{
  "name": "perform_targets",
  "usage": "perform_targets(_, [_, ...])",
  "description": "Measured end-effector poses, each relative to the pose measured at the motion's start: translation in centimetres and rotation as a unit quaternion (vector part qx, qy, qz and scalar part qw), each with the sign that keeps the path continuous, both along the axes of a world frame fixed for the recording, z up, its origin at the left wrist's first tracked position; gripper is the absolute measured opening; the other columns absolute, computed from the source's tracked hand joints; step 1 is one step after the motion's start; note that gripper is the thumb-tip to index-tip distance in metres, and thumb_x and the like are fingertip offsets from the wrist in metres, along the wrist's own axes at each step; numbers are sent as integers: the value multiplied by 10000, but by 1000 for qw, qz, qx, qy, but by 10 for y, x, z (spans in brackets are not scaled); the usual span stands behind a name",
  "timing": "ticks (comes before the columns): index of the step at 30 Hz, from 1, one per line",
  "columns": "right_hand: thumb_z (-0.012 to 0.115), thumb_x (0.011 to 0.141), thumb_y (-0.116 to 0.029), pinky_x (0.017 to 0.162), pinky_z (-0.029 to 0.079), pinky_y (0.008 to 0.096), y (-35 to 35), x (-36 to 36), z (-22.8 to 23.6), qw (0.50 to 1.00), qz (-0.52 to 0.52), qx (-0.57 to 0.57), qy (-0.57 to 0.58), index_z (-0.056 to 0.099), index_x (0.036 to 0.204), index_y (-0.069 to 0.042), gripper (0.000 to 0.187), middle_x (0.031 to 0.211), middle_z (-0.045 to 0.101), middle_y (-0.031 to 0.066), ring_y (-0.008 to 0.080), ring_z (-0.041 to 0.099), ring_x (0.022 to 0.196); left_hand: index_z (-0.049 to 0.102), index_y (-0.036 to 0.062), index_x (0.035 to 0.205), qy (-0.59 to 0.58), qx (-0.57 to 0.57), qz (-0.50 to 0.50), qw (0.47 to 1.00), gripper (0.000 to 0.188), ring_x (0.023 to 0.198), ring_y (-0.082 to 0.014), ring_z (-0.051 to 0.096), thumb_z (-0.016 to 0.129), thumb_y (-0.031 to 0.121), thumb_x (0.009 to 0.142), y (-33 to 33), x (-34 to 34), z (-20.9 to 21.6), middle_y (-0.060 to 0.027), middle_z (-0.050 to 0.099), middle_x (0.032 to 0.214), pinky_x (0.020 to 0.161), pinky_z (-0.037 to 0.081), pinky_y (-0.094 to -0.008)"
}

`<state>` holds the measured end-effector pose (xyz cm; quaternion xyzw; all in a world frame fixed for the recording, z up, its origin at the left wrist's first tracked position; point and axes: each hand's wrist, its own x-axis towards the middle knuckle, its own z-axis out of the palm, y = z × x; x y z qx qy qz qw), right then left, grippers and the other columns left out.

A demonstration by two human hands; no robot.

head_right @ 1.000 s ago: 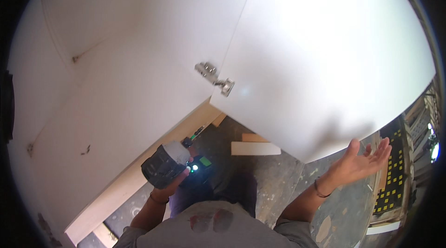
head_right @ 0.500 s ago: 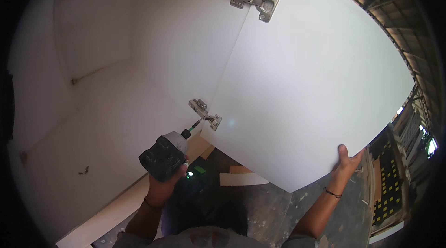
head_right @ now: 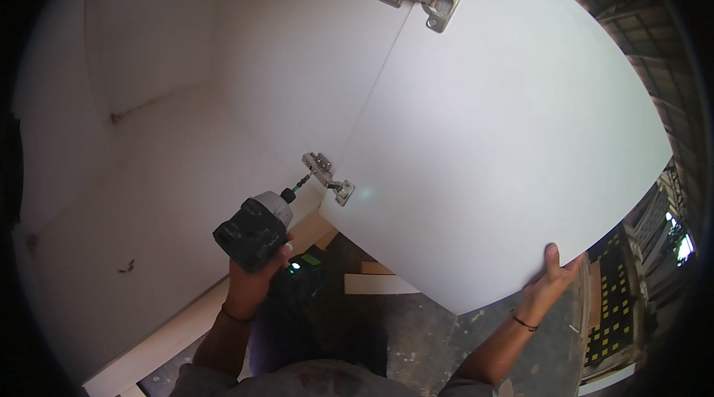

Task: The person installs hinges on a white cabinet door using a power drill. They position the door against the cabinet frame and secure the metal hinges with screws.

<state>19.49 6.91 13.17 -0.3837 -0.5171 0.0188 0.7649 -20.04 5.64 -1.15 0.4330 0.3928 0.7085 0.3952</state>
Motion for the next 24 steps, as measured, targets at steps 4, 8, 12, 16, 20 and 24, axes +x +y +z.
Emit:
perform_targets(4, [721, 734, -169, 912, 414, 318, 2, -12, 5, 1000, -17, 9, 2, 412, 1274, 21, 650, 1112, 550, 128, 199, 536, 1012, 569, 7, 1041, 4, -5, -10, 1000, 261, 689, -93, 565, 657, 21, 795, 1, -2, 3, -81, 643, 933, 609, 481, -247])
perform_targets(8, [718, 724, -151, 936, 375, 335, 0, 2, 12, 1000, -15, 9, -2, 429, 1257, 30, 633, 1131, 540, 129, 221, 513, 1034, 570, 6, 1047, -16, -5, -12, 1000, 269, 683, -90, 563, 660, 27, 795, 6, 2, 8, -80, 645, 933, 610, 479, -246])
perform_targets(12, [703, 733, -129, 941, 377, 330, 5, 3, 3, 1000, 4, 8, 13, 424, 1267, 30, 623, 1135, 539, 131, 214, 516, 1034, 588, 9, 1036, -6, -27, -17, 999, 273, 797, -121, 579, 686, 87, 793, 5, -2, 14, -72, 645, 948, 712, 470, -273])
perform_targets(16, [688, 747, -105, 951, 380, 337, 8, 8, 0, 1000, -13, 10, 7, 413, 1277, 38, 614, 1153, 535, 137, 218, 517, 1043, 608, 11, 995, 8, -12, -17, 1000, 242, 805, -130, 600, 687, 142, 807, 16, -6, 15, -50, 640, 914, 725, 483, -285])
perform_targets(20, [684, 756, -92, 967, 374, 349, 10, 15, -6, 1000, -1, -9, 11, 398, 1283, 54, 617, 1168, 528, 153, 230, 512, 1061, 606, 16, 975, -83, -41, -56, 994, 217, 653, -94, 566, 675, 142, 813, 25, -3, 21, -28, 622, 861, 595, 465, -254])
perform_targets(24, [681, 760, -80, 973, 373, 358, 6, 16, 0, 1000, -9, -4, 16, 381, 1295, 56, 628, 1182, 521, 165, 242, 511, 1070, 569, 2, 1035, -138, -31, -90, 986, 255, 616, -101, 538, 655, 81, 808, 30, 2, 16, -52, 612, 896, 551, 453, -245])
